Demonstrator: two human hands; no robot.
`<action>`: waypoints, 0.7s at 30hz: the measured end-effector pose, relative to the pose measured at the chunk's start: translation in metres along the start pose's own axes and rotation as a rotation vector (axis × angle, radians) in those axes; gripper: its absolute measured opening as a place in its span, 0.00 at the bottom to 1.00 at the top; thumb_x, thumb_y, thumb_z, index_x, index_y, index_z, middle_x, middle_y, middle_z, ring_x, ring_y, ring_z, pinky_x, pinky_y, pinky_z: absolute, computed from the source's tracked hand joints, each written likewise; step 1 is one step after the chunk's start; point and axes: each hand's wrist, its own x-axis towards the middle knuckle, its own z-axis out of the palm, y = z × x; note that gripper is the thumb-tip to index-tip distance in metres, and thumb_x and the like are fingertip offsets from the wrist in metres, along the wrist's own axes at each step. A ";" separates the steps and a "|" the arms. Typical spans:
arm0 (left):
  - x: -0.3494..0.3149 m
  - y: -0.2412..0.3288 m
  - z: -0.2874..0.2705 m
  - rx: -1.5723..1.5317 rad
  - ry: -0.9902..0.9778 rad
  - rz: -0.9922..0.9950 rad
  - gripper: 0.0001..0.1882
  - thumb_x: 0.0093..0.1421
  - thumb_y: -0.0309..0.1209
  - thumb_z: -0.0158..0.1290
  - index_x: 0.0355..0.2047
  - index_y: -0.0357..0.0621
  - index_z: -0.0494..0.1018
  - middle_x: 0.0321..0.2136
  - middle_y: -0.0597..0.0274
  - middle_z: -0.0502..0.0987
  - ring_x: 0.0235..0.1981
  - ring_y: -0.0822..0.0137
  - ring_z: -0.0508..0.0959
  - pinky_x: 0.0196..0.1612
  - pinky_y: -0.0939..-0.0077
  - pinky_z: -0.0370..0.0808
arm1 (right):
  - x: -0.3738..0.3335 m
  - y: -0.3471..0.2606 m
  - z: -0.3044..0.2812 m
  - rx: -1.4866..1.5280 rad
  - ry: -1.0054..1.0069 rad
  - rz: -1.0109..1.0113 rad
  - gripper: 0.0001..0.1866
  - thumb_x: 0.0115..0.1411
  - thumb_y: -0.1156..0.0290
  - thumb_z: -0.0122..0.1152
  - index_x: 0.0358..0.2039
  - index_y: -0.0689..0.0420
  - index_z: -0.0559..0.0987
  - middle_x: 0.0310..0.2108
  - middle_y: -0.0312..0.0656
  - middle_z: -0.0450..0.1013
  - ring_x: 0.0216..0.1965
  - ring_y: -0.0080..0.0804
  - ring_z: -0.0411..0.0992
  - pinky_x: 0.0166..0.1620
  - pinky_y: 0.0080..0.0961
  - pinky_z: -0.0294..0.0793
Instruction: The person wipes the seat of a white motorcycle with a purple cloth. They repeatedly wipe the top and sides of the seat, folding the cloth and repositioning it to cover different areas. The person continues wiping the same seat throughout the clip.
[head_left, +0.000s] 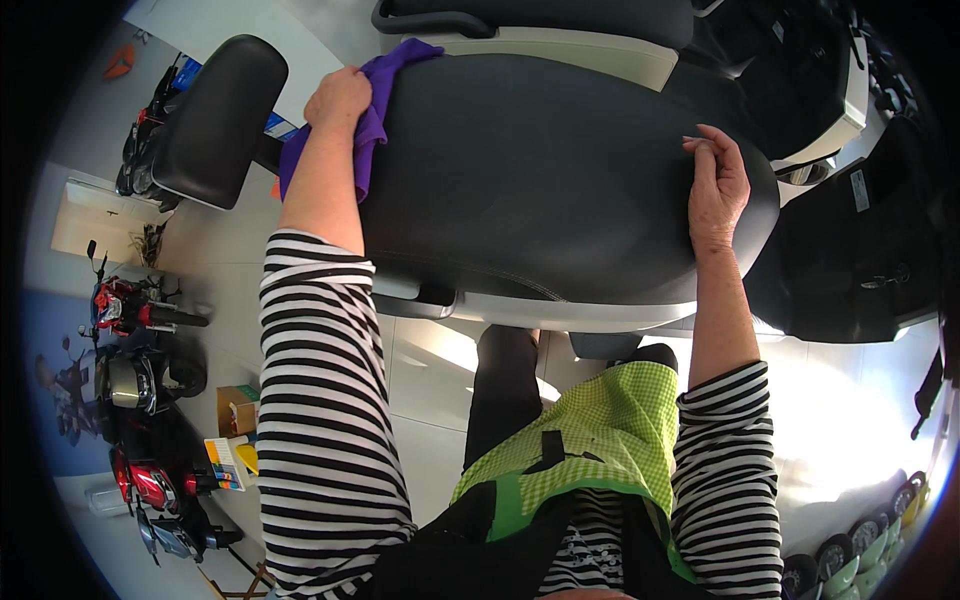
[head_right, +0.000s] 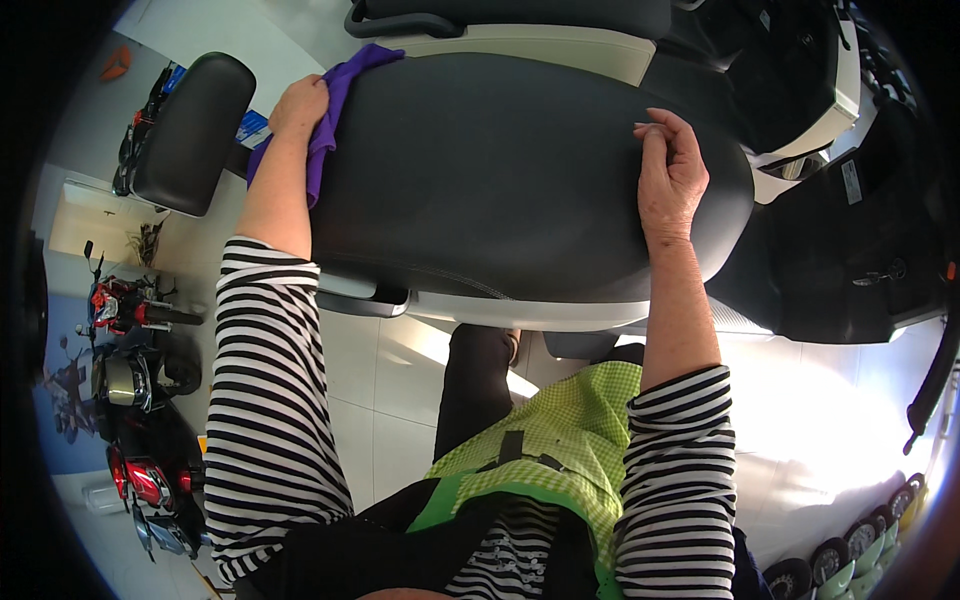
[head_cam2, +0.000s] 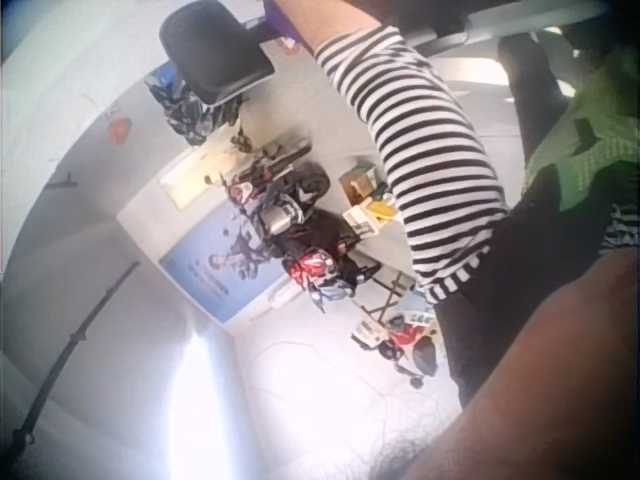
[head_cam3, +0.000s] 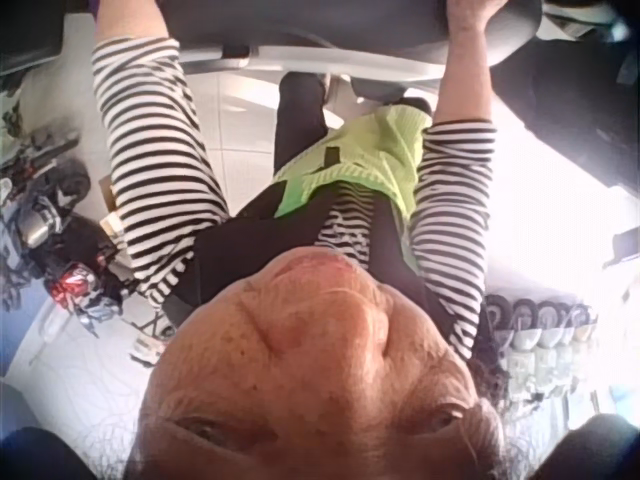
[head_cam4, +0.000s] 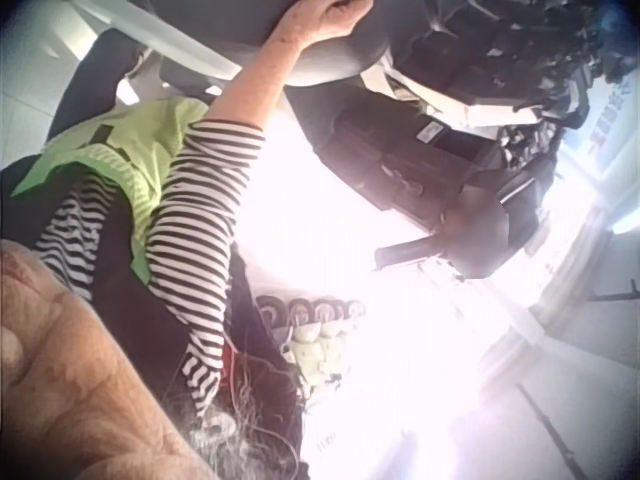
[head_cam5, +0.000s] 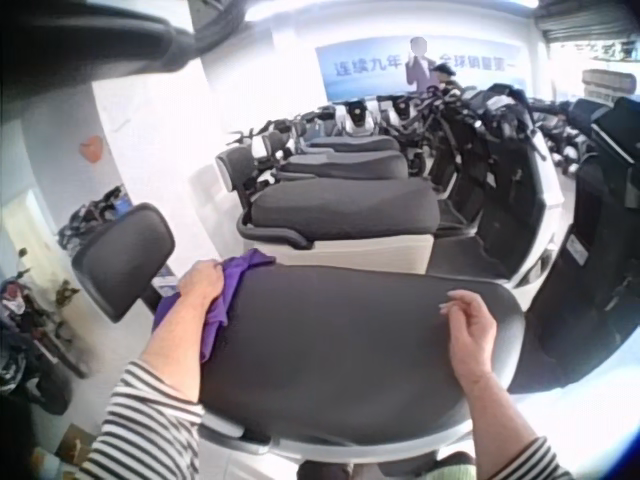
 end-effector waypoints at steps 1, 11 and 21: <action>0.002 -0.003 -0.002 -0.036 -0.067 -0.064 0.23 0.66 0.43 0.38 0.58 0.66 0.73 0.58 0.60 0.72 0.59 0.53 0.72 0.58 0.55 0.71 | 0.000 0.000 0.000 0.003 0.000 -0.006 0.10 0.67 0.74 0.52 0.45 0.59 0.79 0.34 0.35 0.79 0.39 0.19 0.75 0.48 0.16 0.72; -0.017 0.008 -0.008 0.010 -0.038 -0.106 0.25 0.64 0.47 0.38 0.61 0.68 0.69 0.62 0.57 0.66 0.61 0.50 0.68 0.60 0.52 0.66 | -0.002 -0.011 0.004 -0.051 0.016 0.019 0.09 0.65 0.75 0.53 0.42 0.59 0.80 0.33 0.36 0.79 0.37 0.20 0.76 0.46 0.18 0.74; -0.034 0.015 -0.005 -0.020 0.038 0.025 0.28 0.62 0.57 0.40 0.58 0.65 0.73 0.55 0.55 0.75 0.56 0.50 0.74 0.57 0.54 0.70 | -0.002 -0.010 0.004 -0.058 0.008 0.006 0.09 0.65 0.73 0.53 0.42 0.58 0.80 0.32 0.36 0.80 0.37 0.21 0.77 0.46 0.18 0.75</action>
